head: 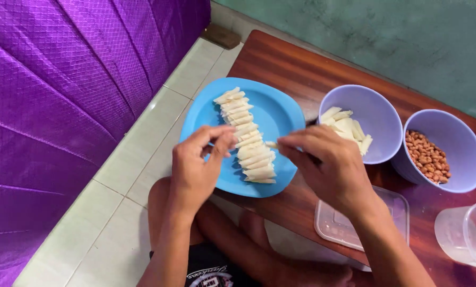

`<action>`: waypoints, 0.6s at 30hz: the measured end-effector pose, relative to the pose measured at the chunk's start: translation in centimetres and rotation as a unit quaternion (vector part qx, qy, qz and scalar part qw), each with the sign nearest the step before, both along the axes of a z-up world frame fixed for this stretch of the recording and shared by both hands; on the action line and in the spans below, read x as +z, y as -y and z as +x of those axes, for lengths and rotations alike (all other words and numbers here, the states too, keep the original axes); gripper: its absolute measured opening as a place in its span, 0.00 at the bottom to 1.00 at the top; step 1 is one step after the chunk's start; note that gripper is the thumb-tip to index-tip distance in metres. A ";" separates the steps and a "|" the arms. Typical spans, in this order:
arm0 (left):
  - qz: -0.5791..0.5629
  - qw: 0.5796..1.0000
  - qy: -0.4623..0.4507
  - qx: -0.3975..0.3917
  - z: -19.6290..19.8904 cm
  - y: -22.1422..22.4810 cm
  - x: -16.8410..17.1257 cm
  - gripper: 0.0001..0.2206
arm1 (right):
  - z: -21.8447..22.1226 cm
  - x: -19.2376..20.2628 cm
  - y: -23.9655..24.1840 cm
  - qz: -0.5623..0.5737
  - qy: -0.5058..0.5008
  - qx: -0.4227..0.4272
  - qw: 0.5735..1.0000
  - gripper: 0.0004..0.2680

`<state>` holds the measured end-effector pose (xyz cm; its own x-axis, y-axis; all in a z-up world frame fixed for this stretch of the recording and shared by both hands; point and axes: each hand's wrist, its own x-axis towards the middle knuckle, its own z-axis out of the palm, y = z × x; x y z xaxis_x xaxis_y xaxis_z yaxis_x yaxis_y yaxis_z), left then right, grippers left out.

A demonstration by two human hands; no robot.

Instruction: Wrapping peanuts in small squares of dough to prepare snacks.

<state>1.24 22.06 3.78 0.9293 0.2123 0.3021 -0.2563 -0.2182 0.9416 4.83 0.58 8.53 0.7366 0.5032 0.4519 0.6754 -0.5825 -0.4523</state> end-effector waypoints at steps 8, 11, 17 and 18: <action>0.152 0.987 -0.046 0.032 7.7 -3.5 -3.8 0.11 | 11.2 -4.5 -6.6 -0.022 -0.007 0.075 0.997 0.01; 0.188 0.980 -0.061 0.018 8.4 -3.8 -4.2 0.11 | 12.7 -5.5 -7.6 -0.092 -0.034 0.058 0.993 0.01; 0.194 0.979 -0.066 0.003 8.8 -4.0 -4.2 0.10 | 13.6 -6.0 -7.9 -0.158 -0.005 0.046 0.986 0.01; 0.194 0.979 -0.062 0.000 8.8 -4.0 -4.2 0.10 | 13.7 -6.0 -7.9 -0.169 0.007 0.038 0.985 0.01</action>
<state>10.06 26.04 -0.37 0.9640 0.1038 0.2448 -0.1450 -0.5664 0.8112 18.50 8.48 2.51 0.6859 0.6804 0.2580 0.7276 -0.6455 -0.2321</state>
